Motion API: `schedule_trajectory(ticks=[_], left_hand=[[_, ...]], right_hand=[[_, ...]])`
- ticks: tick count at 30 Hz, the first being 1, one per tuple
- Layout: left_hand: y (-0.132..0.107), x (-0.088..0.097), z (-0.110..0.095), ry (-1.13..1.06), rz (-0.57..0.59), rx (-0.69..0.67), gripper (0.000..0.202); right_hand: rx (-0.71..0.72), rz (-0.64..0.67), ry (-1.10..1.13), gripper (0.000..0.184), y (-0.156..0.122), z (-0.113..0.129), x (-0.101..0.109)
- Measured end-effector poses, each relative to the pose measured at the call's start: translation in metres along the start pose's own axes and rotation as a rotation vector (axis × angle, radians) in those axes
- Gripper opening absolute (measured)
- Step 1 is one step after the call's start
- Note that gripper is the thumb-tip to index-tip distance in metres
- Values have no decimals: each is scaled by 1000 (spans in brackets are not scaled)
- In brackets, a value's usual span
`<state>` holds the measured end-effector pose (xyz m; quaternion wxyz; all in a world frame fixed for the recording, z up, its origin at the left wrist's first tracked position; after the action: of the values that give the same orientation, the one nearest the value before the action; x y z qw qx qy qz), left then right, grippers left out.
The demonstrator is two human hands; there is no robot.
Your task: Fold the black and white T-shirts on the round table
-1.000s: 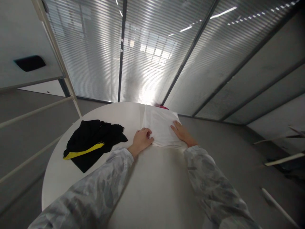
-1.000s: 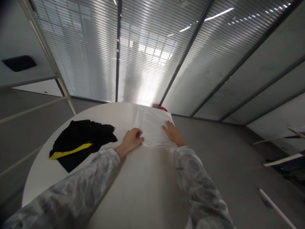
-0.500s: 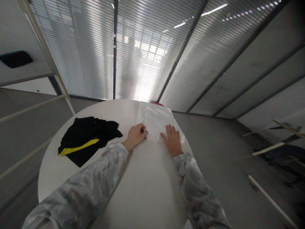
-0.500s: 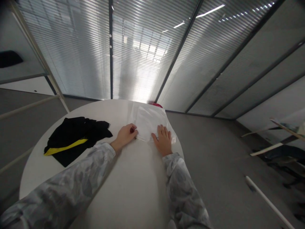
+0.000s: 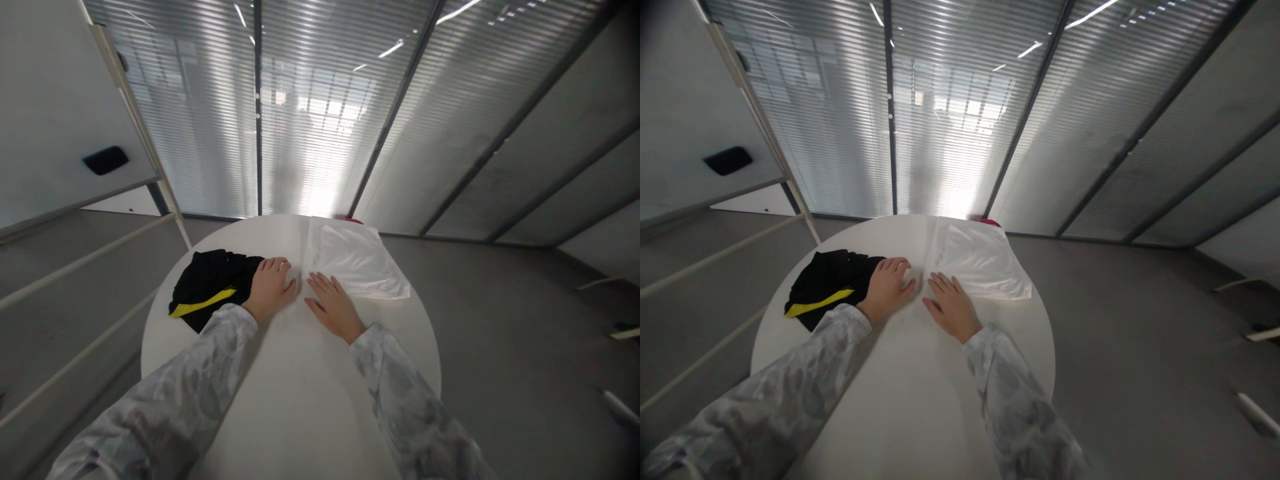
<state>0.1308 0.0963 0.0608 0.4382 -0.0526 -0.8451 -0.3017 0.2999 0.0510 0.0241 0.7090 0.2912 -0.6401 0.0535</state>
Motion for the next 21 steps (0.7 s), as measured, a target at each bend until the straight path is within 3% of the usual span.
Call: schedule_trajectory(ticks=[3, 6, 9, 13, 18, 21], left_hand=[[-11, 31, 37, 172, -61, 145, 54], [-22, 47, 78, 275, -26, 345, 70], [-25, 49, 97, 315, 47, 419, 60], [-18, 37, 90, 337, 120, 344, 25], [-15, 7, 48, 85, 232, 85, 23], [-20, 2, 21, -110, 281, -21, 24]], right_hand=[[5, -8, 33, 46, 2, 6, 4], [-17, -36, 78, 38, 1, 0, 11], [-51, -68, 113, 32, 1, -8, 17], [-77, -102, 136, 30, 2, -11, 22], [-106, -178, 132, 37, 1, -15, 26], [-134, -202, 124, 50, -1, -19, 28]])
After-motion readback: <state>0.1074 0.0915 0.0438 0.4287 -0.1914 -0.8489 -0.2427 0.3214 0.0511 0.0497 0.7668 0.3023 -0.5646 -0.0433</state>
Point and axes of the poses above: each hand's wrist, its own y-axis towards the middle knuckle, its own x-axis out of the back of the hand, z = x × y, the point moved 9 cm from there along y, towards the middle knuckle, and after that the axes turned 10 degrees about -y, right-handed, at the moved point
